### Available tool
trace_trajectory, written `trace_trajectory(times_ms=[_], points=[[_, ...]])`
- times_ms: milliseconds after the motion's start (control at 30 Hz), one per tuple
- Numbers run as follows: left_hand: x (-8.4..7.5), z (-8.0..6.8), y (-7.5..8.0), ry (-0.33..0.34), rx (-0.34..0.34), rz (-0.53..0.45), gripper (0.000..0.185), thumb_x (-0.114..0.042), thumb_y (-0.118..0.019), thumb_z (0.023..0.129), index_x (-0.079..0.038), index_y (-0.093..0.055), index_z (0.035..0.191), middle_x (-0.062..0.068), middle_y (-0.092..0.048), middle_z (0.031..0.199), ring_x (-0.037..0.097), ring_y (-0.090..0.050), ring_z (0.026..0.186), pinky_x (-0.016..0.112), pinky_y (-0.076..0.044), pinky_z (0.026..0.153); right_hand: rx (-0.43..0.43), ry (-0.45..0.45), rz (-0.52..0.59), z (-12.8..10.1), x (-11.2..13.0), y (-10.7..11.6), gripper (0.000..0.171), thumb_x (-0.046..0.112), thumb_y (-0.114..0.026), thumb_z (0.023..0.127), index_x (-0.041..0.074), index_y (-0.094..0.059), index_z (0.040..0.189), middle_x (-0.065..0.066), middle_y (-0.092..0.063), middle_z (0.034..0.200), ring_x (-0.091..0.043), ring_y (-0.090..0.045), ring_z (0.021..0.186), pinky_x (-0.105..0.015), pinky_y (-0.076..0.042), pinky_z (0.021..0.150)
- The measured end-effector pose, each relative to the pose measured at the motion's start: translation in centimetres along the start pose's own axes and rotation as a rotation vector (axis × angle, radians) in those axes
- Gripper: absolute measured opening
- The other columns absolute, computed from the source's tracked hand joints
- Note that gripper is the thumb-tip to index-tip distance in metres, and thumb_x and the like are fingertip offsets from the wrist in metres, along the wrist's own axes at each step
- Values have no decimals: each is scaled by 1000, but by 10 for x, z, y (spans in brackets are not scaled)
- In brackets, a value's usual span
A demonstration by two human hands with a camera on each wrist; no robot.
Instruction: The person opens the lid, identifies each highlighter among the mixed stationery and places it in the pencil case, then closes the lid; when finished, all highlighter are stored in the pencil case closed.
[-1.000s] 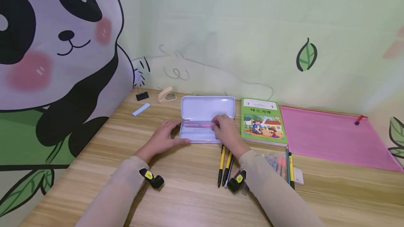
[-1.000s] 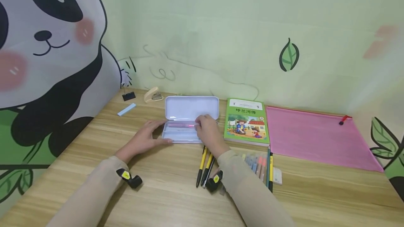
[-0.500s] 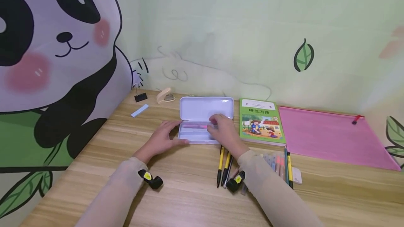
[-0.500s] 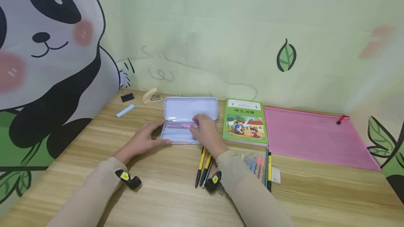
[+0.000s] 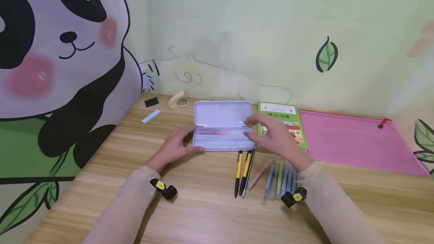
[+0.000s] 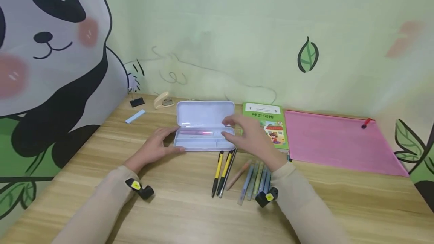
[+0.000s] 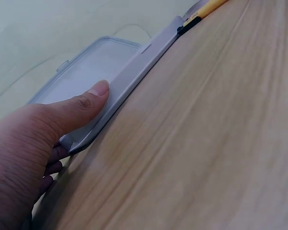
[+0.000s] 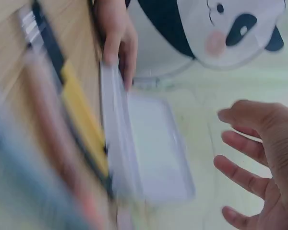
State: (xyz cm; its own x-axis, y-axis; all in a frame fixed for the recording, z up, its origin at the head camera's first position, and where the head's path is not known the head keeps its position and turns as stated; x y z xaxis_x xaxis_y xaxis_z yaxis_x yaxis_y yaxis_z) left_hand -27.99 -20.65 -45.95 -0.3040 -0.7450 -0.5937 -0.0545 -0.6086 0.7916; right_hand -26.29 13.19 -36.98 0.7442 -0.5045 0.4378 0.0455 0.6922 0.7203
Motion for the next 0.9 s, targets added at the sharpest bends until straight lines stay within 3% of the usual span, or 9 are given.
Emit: trace_trajectory(times_ms=[167,267,367,667,900], points=[[1,-1,1,-1,-1,4,99,-69,-76,75,-15,-44,153,6,-47,153,29,-38,140,53,-31,115,172,-35,37,-45,-29,22,26,17,-74,92,12,-71,117,1,-72,115,-22,-66,109,-48,-52,96],[1,-1,1,2,9,1,100,-69,-75,76,-15,-43,153,6,-46,154,30,-37,140,53,-30,115,281,-58,45,-68,-44,20,25,17,-73,94,11,-71,118,1,-72,113,-20,-67,106,-47,-55,92],[0,0,0,-1,11,-5,100,-69,-76,76,-15,-43,153,7,-46,154,30,-37,140,54,-30,115,311,-51,44,-80,-55,15,23,15,-73,94,12,-73,116,3,-72,113,-18,-67,104,-43,-57,88],[1,1,2,-21,11,11,101,-72,-73,76,-15,-43,154,7,-47,153,30,-38,140,53,-29,116,327,39,-24,-82,-64,6,25,8,-70,94,20,-75,116,4,-69,121,-20,-62,117,-45,-53,96],[0,1,3,-17,13,16,100,-71,-74,76,-15,-43,154,7,-47,154,30,-38,141,53,-29,116,390,216,-176,-76,-48,6,26,6,-75,90,14,-76,114,-5,-68,115,-23,-65,106,-40,-57,89]])
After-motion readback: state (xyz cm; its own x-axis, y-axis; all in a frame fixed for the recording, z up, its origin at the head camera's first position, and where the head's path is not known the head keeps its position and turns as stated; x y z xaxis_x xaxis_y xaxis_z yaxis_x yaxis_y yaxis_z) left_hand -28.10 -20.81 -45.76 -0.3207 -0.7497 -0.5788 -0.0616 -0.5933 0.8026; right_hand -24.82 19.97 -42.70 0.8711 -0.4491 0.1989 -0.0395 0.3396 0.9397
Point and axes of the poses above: each hand's wrist, its own z-axis towards the middle knuckle, its own y-axis out of the back of the hand, x = y × z, the point moved 1 cm from there along z, towards the middle knuckle
